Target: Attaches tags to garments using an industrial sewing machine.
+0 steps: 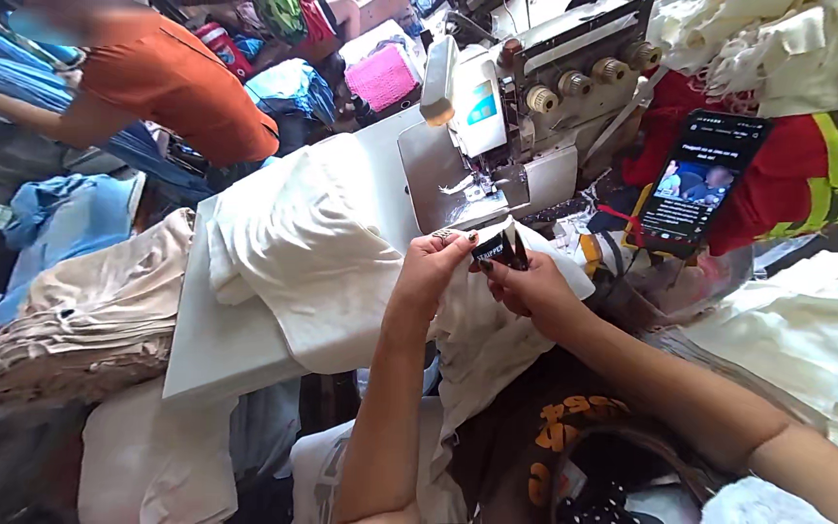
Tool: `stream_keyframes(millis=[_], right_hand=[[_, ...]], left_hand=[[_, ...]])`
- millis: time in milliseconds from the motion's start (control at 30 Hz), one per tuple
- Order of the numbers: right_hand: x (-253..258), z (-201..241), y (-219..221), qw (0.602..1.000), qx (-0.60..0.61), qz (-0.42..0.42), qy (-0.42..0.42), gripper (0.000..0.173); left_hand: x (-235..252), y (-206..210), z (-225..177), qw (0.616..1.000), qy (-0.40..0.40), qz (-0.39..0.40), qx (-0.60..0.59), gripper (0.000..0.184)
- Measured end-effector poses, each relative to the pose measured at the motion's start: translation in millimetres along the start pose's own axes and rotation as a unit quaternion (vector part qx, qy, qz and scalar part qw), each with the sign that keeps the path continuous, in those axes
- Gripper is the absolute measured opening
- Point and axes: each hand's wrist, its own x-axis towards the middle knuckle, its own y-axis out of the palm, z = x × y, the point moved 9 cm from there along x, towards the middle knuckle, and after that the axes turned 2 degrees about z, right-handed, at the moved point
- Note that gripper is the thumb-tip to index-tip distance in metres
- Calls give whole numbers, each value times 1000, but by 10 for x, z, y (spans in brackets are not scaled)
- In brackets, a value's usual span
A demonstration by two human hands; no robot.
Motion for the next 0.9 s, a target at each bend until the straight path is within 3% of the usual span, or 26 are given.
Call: stream_keyframes(millis=[167, 333, 367, 433, 533, 633, 733, 800, 900], right_hand=[[60, 12, -47, 1000, 4, 8, 6, 10], [26, -33, -169, 993, -91, 53, 48, 11], [5, 47, -202, 988, -136, 62, 30, 12], [-45, 336, -311, 966, -240, 50, -87, 14], [-113, 671, -401, 959, -213, 37, -183, 19], [-168, 685, -100, 956, -185, 180, -137, 26], [-228, 452, 60, 897, -286, 307, -141, 19], [-142, 379, -101, 880, -337, 294, -160, 14], [30, 326, -476, 905, -358, 198, -117, 10]], left_hand=[[-147, -74, -36, 983, 101, -58, 141, 18], [-117, -3, 75, 983, 82, -15, 164, 19], [-135, 29, 42, 983, 82, 13, 164, 18], [-217, 86, -69, 980, 86, 65, 166, 16], [-423, 203, -221, 970, 114, 141, 160, 13], [-587, 335, -305, 956, 161, 190, 155, 10], [-666, 222, -313, 957, 164, 168, 172, 12], [-619, -6, -172, 963, 140, 124, 197, 7], [-667, -263, 240, 972, 112, 75, 193, 29]])
